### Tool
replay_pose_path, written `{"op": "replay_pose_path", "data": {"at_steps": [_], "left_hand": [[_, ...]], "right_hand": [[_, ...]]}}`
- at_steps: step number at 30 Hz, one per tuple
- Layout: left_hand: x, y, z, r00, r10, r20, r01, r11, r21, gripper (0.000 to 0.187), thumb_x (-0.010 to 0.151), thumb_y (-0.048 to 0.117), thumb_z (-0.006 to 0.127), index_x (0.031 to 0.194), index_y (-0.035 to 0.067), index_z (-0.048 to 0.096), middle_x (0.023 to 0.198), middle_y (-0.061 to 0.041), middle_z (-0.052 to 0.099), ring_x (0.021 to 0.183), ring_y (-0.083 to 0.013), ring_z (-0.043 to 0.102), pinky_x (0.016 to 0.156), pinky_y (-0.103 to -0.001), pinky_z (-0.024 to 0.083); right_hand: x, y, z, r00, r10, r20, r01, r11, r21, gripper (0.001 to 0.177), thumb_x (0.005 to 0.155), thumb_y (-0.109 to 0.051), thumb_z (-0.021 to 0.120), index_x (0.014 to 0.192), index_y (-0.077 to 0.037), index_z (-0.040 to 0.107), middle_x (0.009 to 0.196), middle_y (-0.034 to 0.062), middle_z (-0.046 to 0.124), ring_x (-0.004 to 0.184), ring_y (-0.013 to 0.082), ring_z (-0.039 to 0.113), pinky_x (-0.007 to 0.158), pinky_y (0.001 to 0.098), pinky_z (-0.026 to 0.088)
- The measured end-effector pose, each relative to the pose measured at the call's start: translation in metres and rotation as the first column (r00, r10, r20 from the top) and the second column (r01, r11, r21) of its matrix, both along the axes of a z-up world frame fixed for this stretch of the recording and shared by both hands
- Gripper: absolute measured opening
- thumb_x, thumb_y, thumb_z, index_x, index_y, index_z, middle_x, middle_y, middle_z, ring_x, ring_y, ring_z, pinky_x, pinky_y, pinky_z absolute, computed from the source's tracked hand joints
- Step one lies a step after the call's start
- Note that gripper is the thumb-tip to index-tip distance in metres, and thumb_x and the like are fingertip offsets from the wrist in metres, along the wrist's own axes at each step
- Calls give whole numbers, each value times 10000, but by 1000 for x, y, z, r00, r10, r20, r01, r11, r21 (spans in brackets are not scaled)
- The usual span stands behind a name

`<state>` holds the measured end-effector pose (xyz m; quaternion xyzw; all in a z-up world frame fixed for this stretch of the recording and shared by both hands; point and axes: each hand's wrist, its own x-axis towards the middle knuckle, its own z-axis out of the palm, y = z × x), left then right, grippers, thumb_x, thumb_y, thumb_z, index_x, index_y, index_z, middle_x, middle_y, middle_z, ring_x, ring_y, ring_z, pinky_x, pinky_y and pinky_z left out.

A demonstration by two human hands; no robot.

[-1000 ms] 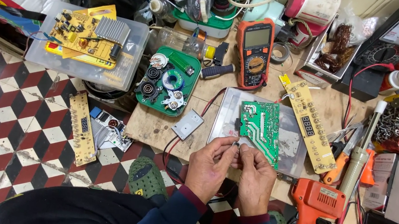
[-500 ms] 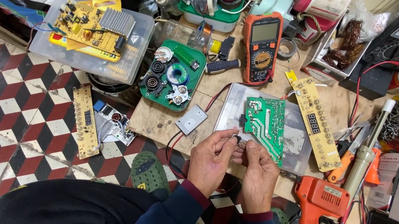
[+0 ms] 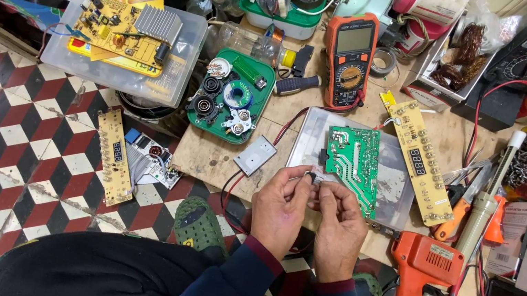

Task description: The person works on a cluttered table, handling a green circuit board and a yellow circuit board. They pick up a heat gun, then use a magnifying glass to look at the yellow board. They also handle a multimeter and various small electronic components on the table.

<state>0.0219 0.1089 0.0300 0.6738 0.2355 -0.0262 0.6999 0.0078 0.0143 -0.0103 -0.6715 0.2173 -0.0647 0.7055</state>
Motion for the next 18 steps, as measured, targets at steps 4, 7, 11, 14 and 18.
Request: {"op": "replay_pose_path", "data": {"at_steps": [4, 7, 11, 14, 18], "left_hand": [[-3, -2, -2, 998, -25, 59, 18, 993, 119, 260, 1024, 225, 684, 1232, 128, 807, 1090, -123, 911, 932, -150, 897, 859, -272, 731], [-5, -4, -6, 999, -18, 42, 10, 983, 185, 277, 1011, 264, 687, 1236, 166, 816, 1121, -121, 905, 1011, -159, 895, 878, -284, 717], [-7, -5, -11, 997, -17, 80, -2, 973, 231, 264, 1018, 261, 691, 1236, 176, 813, 1105, -87, 910, 1023, -151, 890, 895, -279, 700], [-9, -5, -15, 990, -47, 135, 5, 955, 296, 274, 1028, 267, 691, 1264, 182, 800, 1165, -114, 892, 1108, -187, 876, 962, -310, 678], [-10, -5, -17, 978, -78, 195, 9, 944, 330, 280, 1039, 251, 682, 1276, 144, 786, 1195, -141, 877, 1173, -210, 851, 969, -325, 675]], "right_hand": [[-1, -1, -5, 998, 9, 68, -7, 1000, -30, 84, 1068, -82, 722, 1091, -28, 782, 1017, 71, 778, 910, 150, 736, 895, 298, 671], [-1, -1, -3, 995, 15, 99, -9, 998, -63, 68, 1058, -67, 736, 1083, -26, 784, 998, 75, 789, 908, 147, 752, 900, 299, 693], [-1, -1, -6, 991, 20, 130, -11, 997, -71, 67, 1059, -54, 734, 1088, -13, 779, 999, 86, 784, 917, 151, 754, 902, 296, 696], [-1, -2, -10, 994, 10, 111, 0, 996, -95, 55, 1050, -58, 757, 1090, -38, 789, 1012, 64, 795, 935, 121, 741, 898, 254, 644], [-1, -3, -14, 993, 6, 122, 7, 994, -112, 46, 1043, -58, 772, 1085, -45, 785, 1011, 58, 795, 939, 114, 745, 894, 243, 637]]}}
